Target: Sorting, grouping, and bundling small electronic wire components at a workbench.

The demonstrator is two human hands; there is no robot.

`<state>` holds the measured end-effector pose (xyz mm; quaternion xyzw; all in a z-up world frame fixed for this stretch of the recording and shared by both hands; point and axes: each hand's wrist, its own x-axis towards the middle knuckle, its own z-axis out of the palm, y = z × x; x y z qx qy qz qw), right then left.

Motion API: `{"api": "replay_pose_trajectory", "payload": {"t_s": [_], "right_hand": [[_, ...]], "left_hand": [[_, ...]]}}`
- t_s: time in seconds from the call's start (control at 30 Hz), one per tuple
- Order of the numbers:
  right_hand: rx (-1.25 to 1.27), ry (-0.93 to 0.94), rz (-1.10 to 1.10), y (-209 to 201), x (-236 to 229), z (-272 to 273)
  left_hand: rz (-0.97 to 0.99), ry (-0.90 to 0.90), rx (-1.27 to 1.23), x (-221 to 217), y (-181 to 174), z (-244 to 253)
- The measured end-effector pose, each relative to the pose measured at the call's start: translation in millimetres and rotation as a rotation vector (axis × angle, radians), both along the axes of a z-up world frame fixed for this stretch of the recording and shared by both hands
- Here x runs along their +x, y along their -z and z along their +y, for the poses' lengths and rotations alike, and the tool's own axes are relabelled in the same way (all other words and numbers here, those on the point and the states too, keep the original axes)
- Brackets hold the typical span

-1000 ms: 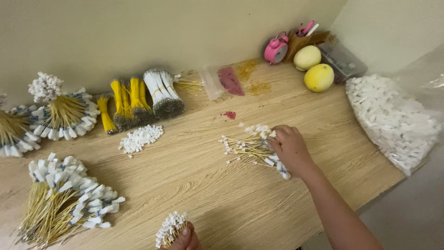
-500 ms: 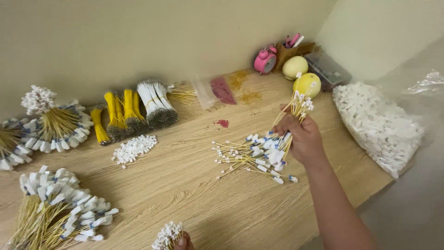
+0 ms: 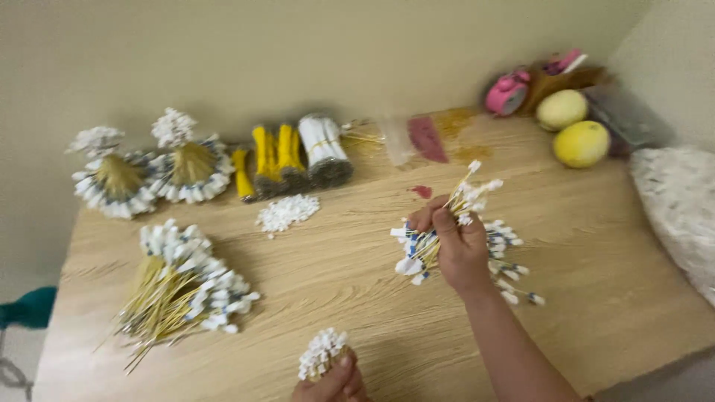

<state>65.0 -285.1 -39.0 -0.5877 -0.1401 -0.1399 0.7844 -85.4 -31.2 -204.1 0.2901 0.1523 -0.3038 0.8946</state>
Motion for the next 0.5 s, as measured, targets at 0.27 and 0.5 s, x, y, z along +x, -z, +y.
{"api": "replay_pose_trajectory", "payload": {"t_s": [0.27,0.5], "right_hand": [[-0.196,0.133,0.061,83,24,46],[-0.258,0.179,0.238,109,37,42]], "left_hand": [[0.090,-0.018,0.053,11,-59,8],[0.013,-0.006,0.002,11,-51,9]]}}
